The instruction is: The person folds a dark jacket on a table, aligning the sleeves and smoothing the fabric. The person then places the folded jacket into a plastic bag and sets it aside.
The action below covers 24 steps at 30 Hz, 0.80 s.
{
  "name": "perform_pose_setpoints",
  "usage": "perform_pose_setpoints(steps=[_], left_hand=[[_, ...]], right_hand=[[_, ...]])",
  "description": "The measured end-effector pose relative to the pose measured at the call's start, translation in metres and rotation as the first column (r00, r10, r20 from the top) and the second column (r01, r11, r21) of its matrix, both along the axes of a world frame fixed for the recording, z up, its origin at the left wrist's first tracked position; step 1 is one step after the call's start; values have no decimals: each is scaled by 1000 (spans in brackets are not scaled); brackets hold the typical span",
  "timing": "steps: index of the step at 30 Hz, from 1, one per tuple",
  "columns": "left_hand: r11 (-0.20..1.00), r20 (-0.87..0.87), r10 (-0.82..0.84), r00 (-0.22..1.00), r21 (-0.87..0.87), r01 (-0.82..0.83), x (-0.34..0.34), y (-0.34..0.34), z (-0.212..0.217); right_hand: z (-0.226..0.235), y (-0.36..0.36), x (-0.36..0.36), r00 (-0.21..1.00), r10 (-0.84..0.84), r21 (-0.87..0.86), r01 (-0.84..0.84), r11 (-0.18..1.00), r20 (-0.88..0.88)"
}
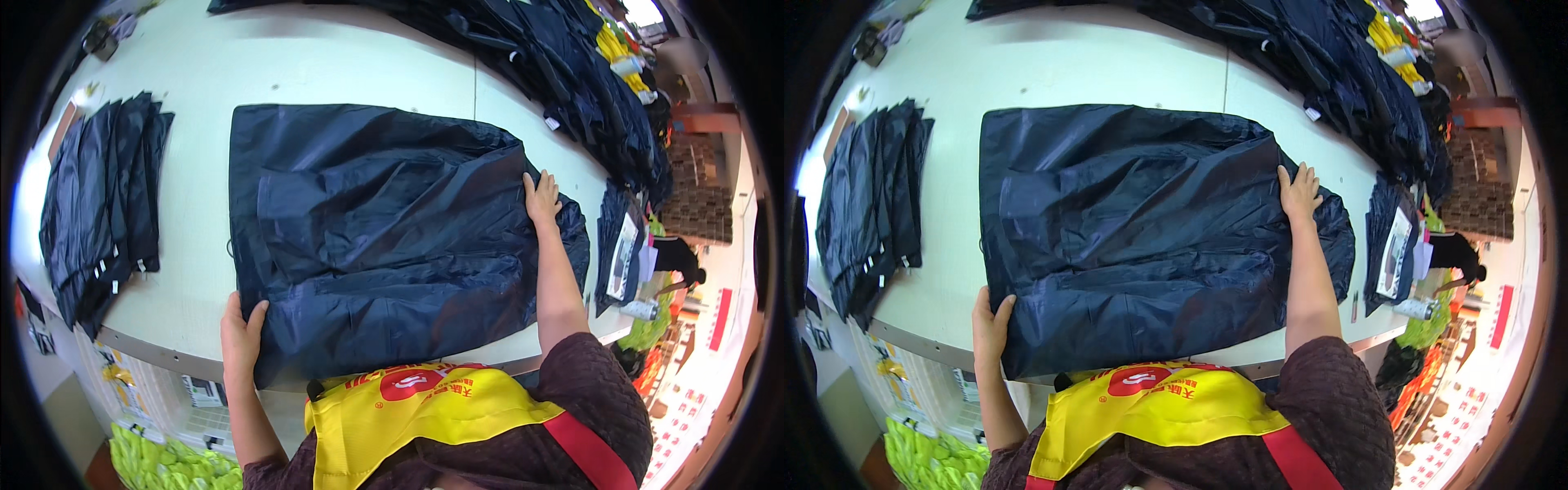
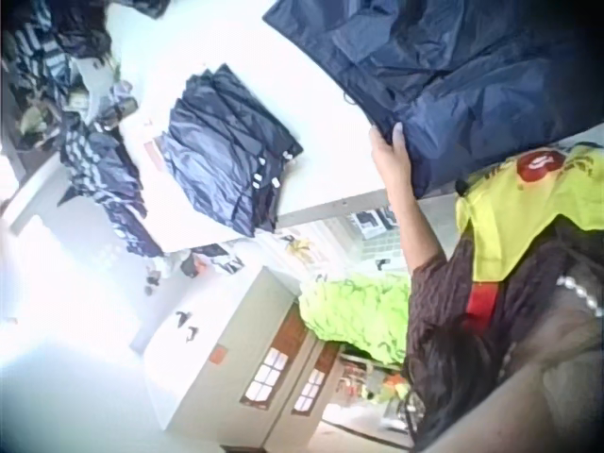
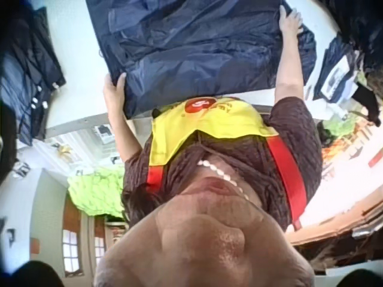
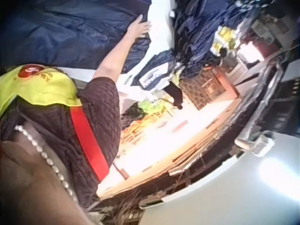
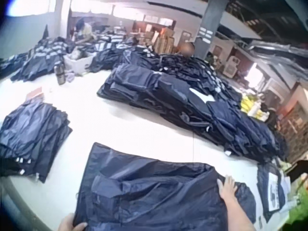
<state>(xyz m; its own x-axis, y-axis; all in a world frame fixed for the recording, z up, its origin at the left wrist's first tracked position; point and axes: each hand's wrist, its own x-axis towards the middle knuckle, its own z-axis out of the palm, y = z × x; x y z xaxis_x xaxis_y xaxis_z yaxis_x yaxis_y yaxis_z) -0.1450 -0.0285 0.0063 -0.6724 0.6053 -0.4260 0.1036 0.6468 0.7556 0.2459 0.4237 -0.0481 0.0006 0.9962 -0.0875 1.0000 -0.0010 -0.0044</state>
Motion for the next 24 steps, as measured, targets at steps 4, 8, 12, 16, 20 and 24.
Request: perform_pose_setpoints(steps=[4,8,12,16,20,24], left_hand=[[955,-57,-189,980,-242,170,-39,9,2],[989,-388,-91,917,-141,39,-97,101,10],[998,-513,-54,856,-47,35,-144,216,-23],[984,-475,70,877,175,16,-141,268,-29],[982,-775,-98,625,-179,-68,-123,273,-43],[947,-626,292,723,293,-129,-135,264,-44]], right_hand=[[22,-7,0,1000,-10,-74,13,997,30],[9,12,8,945,310,198,-285,938,-108],[3,25,-14,802,575,386,-484,785,-162],[-2,31,-8,874,440,365,-348,863,-207],[-3,37,-8,909,411,392,-356,848,-64],[4,36,-7,869,429,355,-331,874,-247]])
